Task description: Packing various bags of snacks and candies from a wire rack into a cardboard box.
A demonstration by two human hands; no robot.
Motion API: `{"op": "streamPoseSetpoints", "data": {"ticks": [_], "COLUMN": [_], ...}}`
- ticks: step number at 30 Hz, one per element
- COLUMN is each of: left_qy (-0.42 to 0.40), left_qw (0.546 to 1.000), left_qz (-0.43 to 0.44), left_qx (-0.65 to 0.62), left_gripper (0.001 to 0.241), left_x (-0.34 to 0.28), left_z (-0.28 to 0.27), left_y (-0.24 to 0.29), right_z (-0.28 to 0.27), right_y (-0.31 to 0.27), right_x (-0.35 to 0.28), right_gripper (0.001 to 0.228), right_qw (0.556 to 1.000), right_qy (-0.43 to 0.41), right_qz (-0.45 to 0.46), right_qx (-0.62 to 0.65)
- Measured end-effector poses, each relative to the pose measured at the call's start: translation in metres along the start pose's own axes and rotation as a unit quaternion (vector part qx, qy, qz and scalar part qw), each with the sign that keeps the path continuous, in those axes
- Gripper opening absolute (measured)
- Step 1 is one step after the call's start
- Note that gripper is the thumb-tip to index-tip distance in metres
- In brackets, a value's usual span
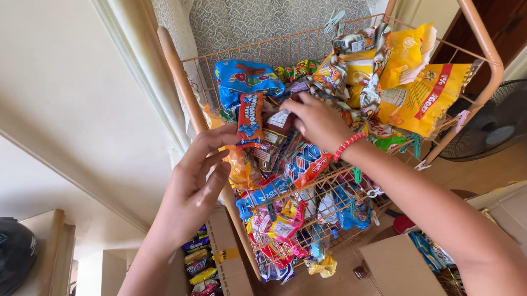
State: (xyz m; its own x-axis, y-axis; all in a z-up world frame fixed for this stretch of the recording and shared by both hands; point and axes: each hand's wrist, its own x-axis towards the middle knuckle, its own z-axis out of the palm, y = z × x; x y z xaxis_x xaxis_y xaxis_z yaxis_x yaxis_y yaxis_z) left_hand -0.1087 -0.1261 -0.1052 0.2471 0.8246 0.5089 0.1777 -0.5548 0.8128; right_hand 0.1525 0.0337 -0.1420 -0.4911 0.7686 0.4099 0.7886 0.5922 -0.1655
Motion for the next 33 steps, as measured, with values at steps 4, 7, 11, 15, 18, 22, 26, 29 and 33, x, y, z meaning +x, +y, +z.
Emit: {"op": "streamPoseSetpoints", "data": {"ticks": [4, 7, 11, 15, 18, 22, 26, 29, 33], "left_qy": [-0.001, -0.002, -0.006, 0.014, 0.016, 0.012, 0.079, 0.102, 0.190], "left_qw": [0.999, 0.996, 0.996, 0.997, 0.991, 0.959, 0.937, 0.944, 0.973], "left_qz": [0.027, 0.039, 0.008, -0.005, 0.012, 0.018, 0.000, -0.020, 0.099], "left_qx": [0.026, 0.075, 0.085, -0.077, -0.132, -0.283, -0.341, -0.314, -0.088], "left_gripper": [0.034, 0.046, 0.062, 0.088, 0.098, 0.079, 0.054, 0.033, 0.022], "left_x": [-0.001, 0.004, 0.018, 0.038, 0.054, 0.068, 0.076, 0.070, 0.057], "left_z": [0.000, 0.006, 0.022, 0.038, 0.052, 0.069, 0.066, 0.062, 0.052], "left_y": [0.001, 0.005, -0.013, -0.039, -0.058, -0.065, -0.064, -0.070, -0.050], "right_z": [-0.014, -0.042, -0.069, -0.090, -0.096, -0.101, -0.105, -0.113, -0.125], "right_y": [0.007, -0.012, -0.011, -0.008, -0.001, -0.012, -0.018, -0.014, -0.013], "right_x": [0.005, 0.001, 0.001, -0.009, -0.026, -0.043, -0.051, -0.050, -0.050], "right_gripper": [0.028, 0.026, 0.032, 0.030, 0.031, 0.031, 0.035, 0.037, 0.038], "right_qw": [0.984, 0.968, 0.968, 0.917, 0.876, 0.843, 0.812, 0.837, 0.908], "right_qy": [0.117, 0.174, 0.221, 0.236, 0.232, 0.199, 0.147, 0.112, 0.085], "right_qz": [-0.115, -0.158, -0.116, -0.150, -0.143, -0.145, -0.138, -0.147, -0.138], "right_qx": [-0.070, -0.082, 0.032, 0.283, 0.397, 0.479, 0.548, 0.515, 0.385]}}
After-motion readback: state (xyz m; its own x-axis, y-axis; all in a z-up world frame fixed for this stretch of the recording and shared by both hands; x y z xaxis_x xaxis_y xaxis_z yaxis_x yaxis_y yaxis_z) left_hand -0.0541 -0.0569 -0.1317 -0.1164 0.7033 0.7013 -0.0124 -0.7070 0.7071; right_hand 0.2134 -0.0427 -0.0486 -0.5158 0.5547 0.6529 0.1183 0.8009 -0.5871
